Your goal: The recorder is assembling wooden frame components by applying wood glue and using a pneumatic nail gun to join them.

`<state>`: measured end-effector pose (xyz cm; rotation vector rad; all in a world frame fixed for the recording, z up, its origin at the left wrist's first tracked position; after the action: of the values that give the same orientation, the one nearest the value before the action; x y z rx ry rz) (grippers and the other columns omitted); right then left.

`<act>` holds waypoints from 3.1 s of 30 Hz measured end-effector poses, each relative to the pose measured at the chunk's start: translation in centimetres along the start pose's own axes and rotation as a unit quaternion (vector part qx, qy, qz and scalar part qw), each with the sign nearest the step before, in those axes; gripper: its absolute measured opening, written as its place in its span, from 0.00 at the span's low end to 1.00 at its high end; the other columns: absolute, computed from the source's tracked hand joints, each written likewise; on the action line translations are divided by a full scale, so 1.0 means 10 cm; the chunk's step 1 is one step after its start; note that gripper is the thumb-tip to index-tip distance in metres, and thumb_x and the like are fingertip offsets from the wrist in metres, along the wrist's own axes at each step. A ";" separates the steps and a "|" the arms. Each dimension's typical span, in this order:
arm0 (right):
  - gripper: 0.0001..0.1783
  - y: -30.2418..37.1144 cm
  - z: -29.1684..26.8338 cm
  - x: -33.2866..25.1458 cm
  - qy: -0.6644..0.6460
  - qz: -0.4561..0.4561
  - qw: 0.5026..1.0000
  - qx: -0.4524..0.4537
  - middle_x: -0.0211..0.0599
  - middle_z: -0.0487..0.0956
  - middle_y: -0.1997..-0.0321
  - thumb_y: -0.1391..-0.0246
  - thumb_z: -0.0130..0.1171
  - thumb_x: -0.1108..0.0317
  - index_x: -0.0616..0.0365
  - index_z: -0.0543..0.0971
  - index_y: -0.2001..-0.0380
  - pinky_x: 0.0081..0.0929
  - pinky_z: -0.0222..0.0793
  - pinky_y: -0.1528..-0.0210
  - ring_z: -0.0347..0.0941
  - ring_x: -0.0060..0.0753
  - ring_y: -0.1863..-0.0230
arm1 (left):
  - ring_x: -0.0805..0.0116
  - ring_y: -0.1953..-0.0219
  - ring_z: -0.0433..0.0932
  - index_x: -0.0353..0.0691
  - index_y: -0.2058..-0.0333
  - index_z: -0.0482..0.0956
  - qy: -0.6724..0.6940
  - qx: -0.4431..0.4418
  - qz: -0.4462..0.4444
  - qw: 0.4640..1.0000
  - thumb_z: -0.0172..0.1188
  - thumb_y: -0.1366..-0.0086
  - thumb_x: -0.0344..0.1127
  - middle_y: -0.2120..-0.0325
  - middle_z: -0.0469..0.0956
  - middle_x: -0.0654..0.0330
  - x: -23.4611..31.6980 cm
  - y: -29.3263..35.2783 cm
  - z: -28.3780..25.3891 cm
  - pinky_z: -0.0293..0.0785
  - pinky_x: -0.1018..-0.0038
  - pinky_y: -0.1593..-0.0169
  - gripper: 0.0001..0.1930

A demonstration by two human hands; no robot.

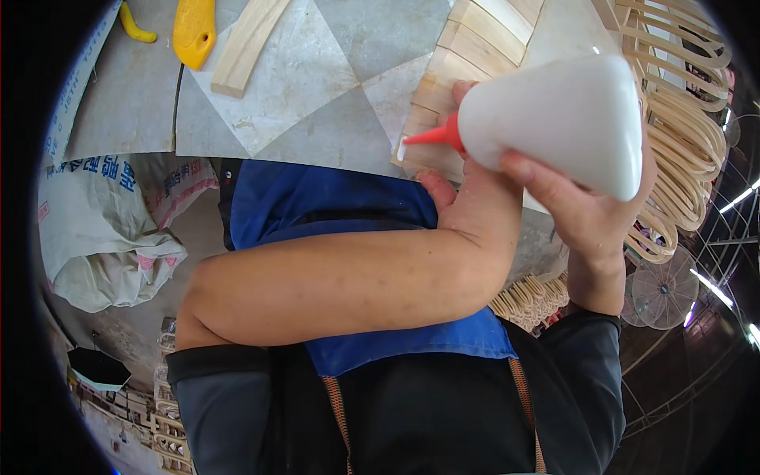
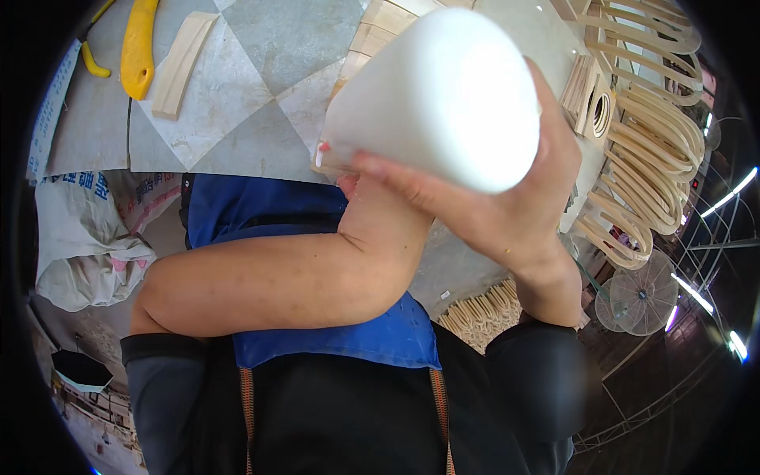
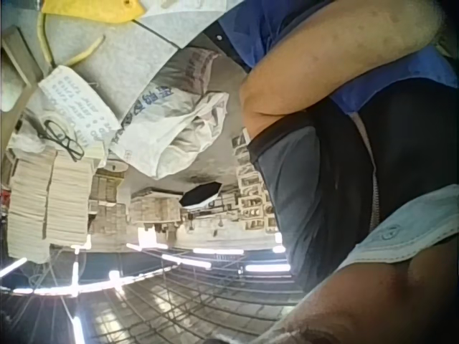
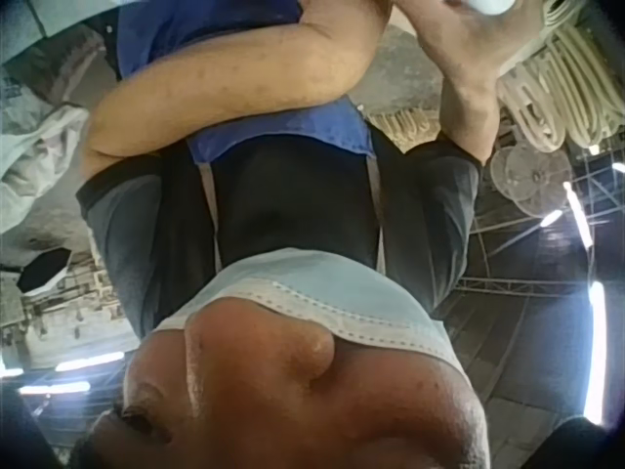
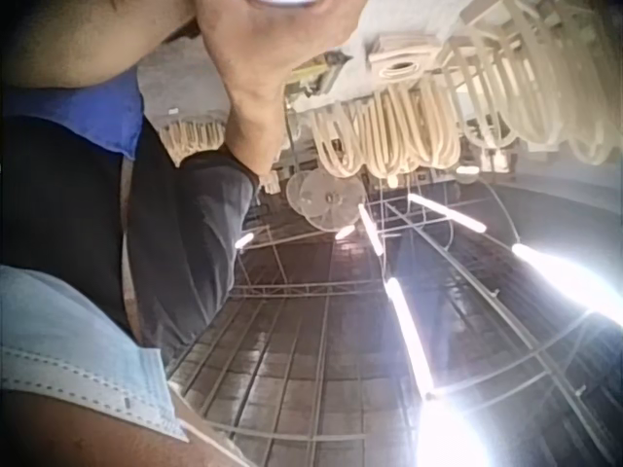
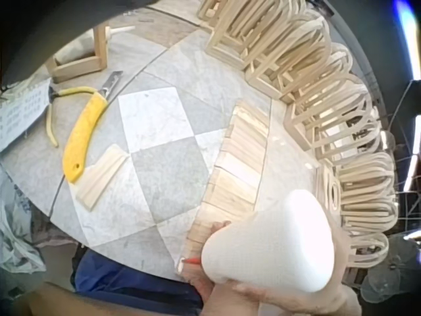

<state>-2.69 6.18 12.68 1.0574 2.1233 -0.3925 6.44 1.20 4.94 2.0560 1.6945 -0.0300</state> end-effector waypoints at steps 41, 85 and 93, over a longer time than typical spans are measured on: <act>0.24 -0.73 -0.24 0.25 -0.059 -0.033 0.985 0.158 0.48 0.91 0.60 0.46 0.82 0.72 0.68 0.85 0.48 0.27 0.88 0.59 0.90 0.38 0.62 | 0.35 0.31 0.76 0.29 0.32 0.74 -0.015 -0.011 0.094 0.995 0.73 0.49 0.24 0.30 0.74 0.39 -0.27 -0.03 -0.20 0.84 0.52 0.37 0.42; 0.25 -1.39 -0.41 0.55 -0.195 -0.038 0.955 0.221 0.50 0.88 0.59 0.46 0.79 0.78 0.72 0.82 0.47 0.27 0.85 0.58 0.87 0.38 0.62 | 0.35 0.36 0.81 0.31 0.36 0.79 -0.017 0.005 0.149 0.989 0.74 0.53 0.22 0.35 0.78 0.36 -0.40 -0.10 -0.26 0.84 0.57 0.46 0.40; 0.25 -1.54 -0.42 0.60 -0.202 -0.028 0.952 0.227 0.51 0.88 0.57 0.45 0.79 0.77 0.73 0.82 0.46 0.29 0.85 0.56 0.87 0.41 0.60 | 0.36 0.36 0.81 0.31 0.36 0.79 -0.011 0.002 0.158 0.987 0.74 0.53 0.22 0.35 0.78 0.36 -0.41 -0.10 -0.25 0.83 0.58 0.45 0.40</act>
<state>-19.20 2.41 10.62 1.0520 1.7317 -1.0691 3.83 -1.49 8.10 2.2939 1.3399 0.0467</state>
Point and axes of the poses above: each hand's wrist, its own y-axis away from the middle knuckle, its own z-axis out of the palm, x = y × z, the point moved 4 cm from there along -y, towards the middle knuckle
